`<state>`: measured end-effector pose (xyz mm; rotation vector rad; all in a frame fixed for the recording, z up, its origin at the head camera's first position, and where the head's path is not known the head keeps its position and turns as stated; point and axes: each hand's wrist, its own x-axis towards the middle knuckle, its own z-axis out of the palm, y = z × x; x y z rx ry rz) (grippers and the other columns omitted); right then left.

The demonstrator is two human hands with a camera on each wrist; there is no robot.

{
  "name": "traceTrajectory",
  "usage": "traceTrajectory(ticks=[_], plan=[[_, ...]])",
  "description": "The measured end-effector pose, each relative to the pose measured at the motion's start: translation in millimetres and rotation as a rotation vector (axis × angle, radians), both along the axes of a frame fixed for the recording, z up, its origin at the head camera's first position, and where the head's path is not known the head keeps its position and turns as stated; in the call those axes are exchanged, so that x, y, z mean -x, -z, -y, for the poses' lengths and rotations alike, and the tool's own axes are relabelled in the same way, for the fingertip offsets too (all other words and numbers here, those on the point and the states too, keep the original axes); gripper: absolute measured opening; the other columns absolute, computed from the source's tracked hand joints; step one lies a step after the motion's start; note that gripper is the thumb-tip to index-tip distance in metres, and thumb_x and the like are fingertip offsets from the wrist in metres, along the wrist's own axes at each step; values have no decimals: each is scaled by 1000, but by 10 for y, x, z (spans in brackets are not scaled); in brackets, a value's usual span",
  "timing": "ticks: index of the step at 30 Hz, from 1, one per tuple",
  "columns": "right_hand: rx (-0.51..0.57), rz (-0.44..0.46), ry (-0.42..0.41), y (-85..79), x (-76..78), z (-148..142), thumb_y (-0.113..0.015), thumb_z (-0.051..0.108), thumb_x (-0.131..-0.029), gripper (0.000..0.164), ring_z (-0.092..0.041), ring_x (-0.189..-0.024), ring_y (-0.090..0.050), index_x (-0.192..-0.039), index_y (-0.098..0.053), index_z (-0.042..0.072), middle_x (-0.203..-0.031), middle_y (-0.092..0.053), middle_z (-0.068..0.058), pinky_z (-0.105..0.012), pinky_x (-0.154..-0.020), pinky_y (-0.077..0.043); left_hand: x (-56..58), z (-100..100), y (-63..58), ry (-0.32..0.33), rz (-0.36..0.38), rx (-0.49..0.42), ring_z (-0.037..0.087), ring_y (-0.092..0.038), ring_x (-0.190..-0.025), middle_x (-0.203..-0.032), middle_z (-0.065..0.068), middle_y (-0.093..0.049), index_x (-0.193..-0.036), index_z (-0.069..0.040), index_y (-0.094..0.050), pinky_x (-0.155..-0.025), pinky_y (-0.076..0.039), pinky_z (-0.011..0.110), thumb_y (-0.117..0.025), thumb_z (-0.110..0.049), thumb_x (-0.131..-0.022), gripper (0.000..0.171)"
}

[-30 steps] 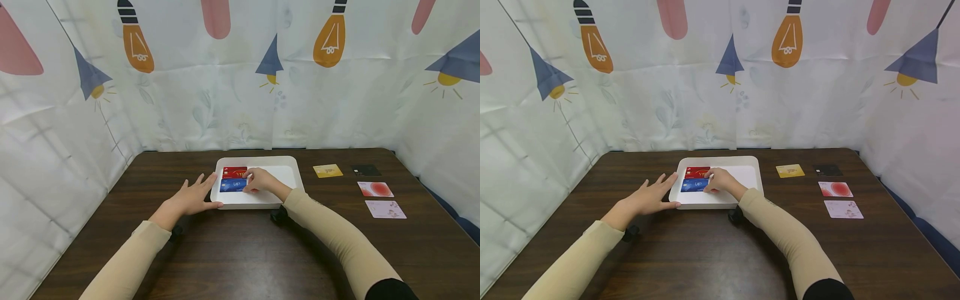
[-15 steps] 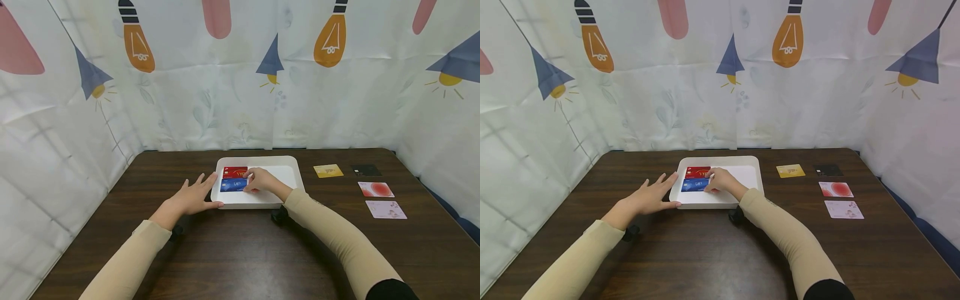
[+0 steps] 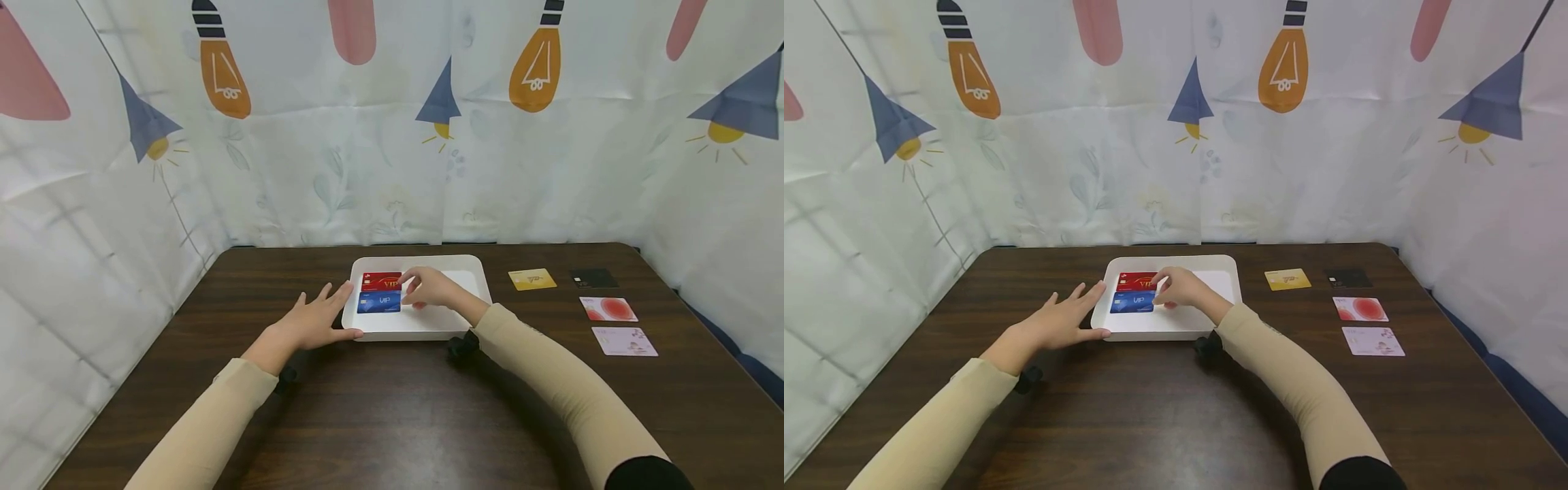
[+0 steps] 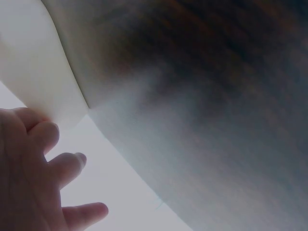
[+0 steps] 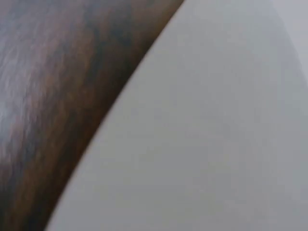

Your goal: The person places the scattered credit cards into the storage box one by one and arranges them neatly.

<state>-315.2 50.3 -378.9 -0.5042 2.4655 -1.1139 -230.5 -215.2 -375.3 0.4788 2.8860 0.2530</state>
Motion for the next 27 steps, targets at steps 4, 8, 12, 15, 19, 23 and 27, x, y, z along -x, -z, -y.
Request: traceTrajectory(ticks=[4,8,12,15,19,23,27], plan=[[53,-18,-1,-67,-10,-99,-76,8,-93,42,-22,-73,-68,-133,-62,1,-103,-63,-15,-30,-72,-61,-1,2,-1,0,-1,-2,44,-14,-154,-167,17,-23,-166,-10,-13,-114,-8,75,-61,-72,-88,110],[54,-55,3,-116,-26,-200,-74,9,-94,41,-22,-74,-68,-133,-63,2,-106,-64,-15,-32,-73,-61,0,5,5,3,-6,0,44,-14,-154,-167,17,-23,-166,-10,-13,-114,-8,75,-62,-71,-89,110],[56,-111,-3,-171,-74,-330,-73,10,-96,39,-22,-74,-68,-133,-64,1,-106,-65,-15,-38,-76,-62,0,6,12,6,-10,-4,44,-14,-153,-167,17,-24,-165,-10,-13,-114,-8,75,-62,-70,-89,109],[80,-140,0,-222,-120,-466,-70,9,-97,36,-27,-77,-70,-131,-64,-1,-105,-65,-16,-43,-79,-62,-2,-1,24,9,-7,-7,44,-14,-153,-167,17,-24,-165,-10,-13,-114,-8,75,-62,-70,-89,109],[97,-171,35,-259,-134,-668,-67,10,-99,34,-37,-87,-71,-131,-63,-2,-106,-65,-17,-48,-82,-61,1,-12,33,10,-5,-9,44,-14,-154,-167,16,-24,-165,-10,-13,-114,-7,75,-62,-70,-89,109],[90,-208,76,-261,-107,-877,-65,11,-101,34,-39,-91,-71,-133,-62,-2,-107,-65,-17,-51,-84,-59,9,-12,34,10,-9,-8,44,-14,-154,-167,17,-23,-165,-10,-14,-114,-7,75,-62,-71,-88,110],[80,-221,91,-268,-66,-1060,-63,12,-102,36,-41,-93,-70,-135,-61,-4,-108,-65,-20,-50,-84,-59,12,-1,33,2,-9,-7,43,-13,-154,-168,16,-23,-165,-10,-13,-114,-7,75,-63,-70,-88,110]])
